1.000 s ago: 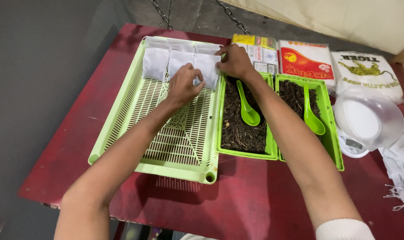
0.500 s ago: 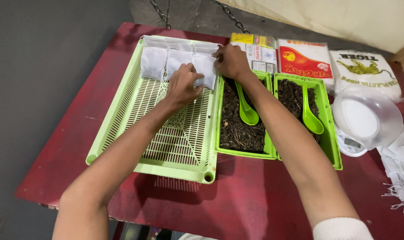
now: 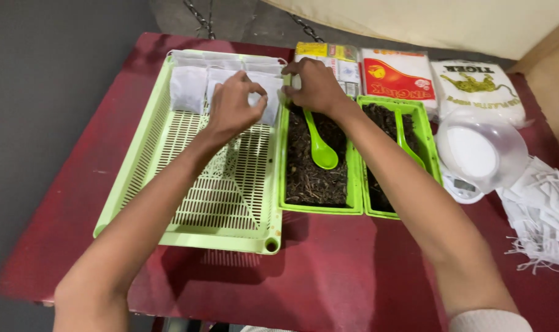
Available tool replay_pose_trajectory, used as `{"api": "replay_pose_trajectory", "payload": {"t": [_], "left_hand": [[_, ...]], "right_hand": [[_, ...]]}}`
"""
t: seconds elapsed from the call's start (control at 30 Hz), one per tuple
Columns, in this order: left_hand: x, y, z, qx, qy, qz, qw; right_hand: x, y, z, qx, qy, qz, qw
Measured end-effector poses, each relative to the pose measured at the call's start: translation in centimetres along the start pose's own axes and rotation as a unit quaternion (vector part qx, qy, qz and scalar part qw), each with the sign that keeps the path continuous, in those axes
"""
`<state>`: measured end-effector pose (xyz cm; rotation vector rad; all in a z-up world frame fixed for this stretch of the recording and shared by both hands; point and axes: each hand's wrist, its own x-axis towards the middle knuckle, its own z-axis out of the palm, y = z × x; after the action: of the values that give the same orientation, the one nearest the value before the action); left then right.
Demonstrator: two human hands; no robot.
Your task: Filling small tea bags with loose tea leaves using a plastic spoon
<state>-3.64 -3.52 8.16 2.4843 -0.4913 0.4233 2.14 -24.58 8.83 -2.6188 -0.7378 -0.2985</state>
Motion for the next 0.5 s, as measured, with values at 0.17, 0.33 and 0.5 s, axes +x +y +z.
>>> {"api": "replay_pose_trajectory", "payload": {"t": [0.17, 0.33, 0.5], "left_hand": [[1.9, 1.2, -0.4, -0.024, 0.008, -0.006, 1.000], [4.2, 3.2, 2.2, -0.078, 0.034, 0.070, 0.994], [6.1, 7.0, 6.0, -0.167, -0.001, 0.129, 0.977]], "right_hand": [[-3.1, 0.6, -3.3, 0.013, 0.018, -0.002, 1.000], [-7.0, 0.7, -7.4, 0.029, 0.004, 0.065, 0.997], [-11.8, 3.0, -10.6, 0.062, 0.040, 0.064, 0.995]]}}
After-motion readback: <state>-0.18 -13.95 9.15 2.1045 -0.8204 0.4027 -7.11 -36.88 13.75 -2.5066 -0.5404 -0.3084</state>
